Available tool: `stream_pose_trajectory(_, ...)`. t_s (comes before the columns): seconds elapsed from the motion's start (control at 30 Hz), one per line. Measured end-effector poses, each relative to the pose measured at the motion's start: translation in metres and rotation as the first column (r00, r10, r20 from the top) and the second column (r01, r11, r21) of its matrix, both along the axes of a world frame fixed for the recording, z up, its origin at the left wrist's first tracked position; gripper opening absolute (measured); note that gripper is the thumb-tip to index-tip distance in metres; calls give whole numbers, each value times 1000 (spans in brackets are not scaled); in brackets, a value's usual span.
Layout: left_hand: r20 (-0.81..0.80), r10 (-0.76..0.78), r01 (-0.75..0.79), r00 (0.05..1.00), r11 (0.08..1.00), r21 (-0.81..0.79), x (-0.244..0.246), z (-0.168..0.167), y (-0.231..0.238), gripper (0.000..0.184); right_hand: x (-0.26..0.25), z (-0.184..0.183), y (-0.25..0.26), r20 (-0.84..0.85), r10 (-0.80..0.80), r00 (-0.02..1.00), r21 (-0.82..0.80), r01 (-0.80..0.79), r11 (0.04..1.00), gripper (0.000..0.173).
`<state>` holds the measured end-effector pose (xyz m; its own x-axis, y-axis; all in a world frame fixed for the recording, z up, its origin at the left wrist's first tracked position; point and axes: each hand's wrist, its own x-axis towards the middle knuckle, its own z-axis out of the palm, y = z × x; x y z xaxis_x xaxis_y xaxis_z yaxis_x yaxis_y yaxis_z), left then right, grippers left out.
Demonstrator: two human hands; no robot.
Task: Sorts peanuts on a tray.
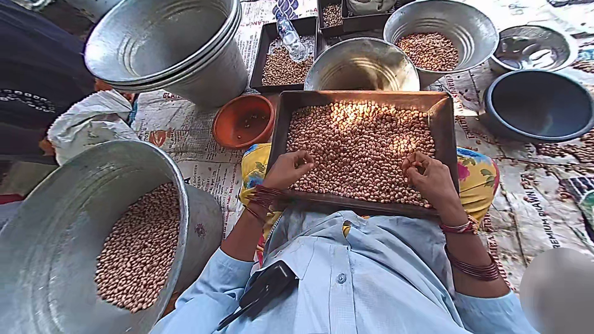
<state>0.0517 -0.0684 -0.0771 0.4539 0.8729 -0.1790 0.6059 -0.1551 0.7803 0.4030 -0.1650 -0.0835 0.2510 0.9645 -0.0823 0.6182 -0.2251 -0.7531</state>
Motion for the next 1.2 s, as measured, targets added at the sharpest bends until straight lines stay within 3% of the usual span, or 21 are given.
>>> stream_pose_trajectory(0.07,-126,-86,87,988,996,2,4,-6,-10,14,-15,4,1,-10,119,993,-29,-119,992,11)
stream_pose_trajectory(0.2,-263,-113,131,958,990,51,22,-8,-18,15,-57,20,9,35,322,946,-103,-317,943,13)
stream_pose_trajectory(0.37,-510,-232,241,828,969,-50,52,7,-23,23,-79,22,21,229,387,893,-62,-383,921,18)
stream_pose_trajectory(0.63,-564,-285,257,775,958,-131,58,5,-23,25,-84,24,23,295,478,827,-167,-448,878,22)
stream_pose_trajectory(0.8,-612,-295,240,734,955,-173,63,9,-24,26,-97,32,24,297,539,788,-116,-530,840,21)
stream_pose_trajectory(0.97,-517,-318,276,795,948,-158,54,6,-20,24,-114,45,21,280,582,763,-149,-564,812,24)
stream_pose_trajectory(1.07,-272,-319,298,908,948,-116,45,-1,-16,23,-122,44,19,290,584,758,-58,-595,802,23)
stream_pose_trajectory(1.2,17,-424,417,905,879,-232,48,1,-14,24,-136,44,15,273,613,742,43,-646,763,22)
